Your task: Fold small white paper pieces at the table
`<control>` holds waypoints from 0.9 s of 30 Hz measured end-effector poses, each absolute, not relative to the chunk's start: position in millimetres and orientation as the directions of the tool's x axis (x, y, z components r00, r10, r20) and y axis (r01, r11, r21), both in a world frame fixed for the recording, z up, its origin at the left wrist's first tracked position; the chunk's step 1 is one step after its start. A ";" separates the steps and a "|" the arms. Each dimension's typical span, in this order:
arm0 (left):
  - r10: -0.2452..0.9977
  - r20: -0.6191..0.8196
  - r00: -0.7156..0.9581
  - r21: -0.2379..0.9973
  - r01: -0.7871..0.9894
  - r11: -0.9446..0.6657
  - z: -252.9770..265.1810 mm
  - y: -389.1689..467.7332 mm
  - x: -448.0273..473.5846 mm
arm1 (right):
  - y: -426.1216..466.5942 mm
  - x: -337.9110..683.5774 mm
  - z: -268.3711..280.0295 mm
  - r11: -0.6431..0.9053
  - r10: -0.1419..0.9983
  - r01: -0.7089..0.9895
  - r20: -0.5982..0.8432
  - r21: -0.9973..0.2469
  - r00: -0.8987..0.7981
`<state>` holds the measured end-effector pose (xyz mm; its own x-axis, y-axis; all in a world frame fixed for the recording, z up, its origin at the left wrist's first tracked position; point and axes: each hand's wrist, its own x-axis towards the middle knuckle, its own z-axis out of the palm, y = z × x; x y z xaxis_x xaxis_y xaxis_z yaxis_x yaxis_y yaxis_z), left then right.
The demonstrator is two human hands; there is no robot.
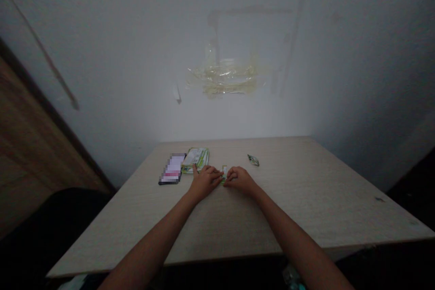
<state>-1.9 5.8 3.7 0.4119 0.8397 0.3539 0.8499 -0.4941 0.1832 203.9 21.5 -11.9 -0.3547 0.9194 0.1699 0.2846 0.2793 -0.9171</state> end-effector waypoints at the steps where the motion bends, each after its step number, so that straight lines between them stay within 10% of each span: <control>1: 0.838 0.357 0.413 0.175 0.852 -0.494 3.5 5.9 -1.8 | 23.0 204.5 -13.2 0.259 0.924 0.255 0.162 -0.932 -0.346; 27: 0.864 0.332 0.378 0.235 0.854 -0.464 3.8 6.9 -2.0 | 22.7 202.3 -9.0 0.392 0.914 0.414 0.295 -0.822 -0.279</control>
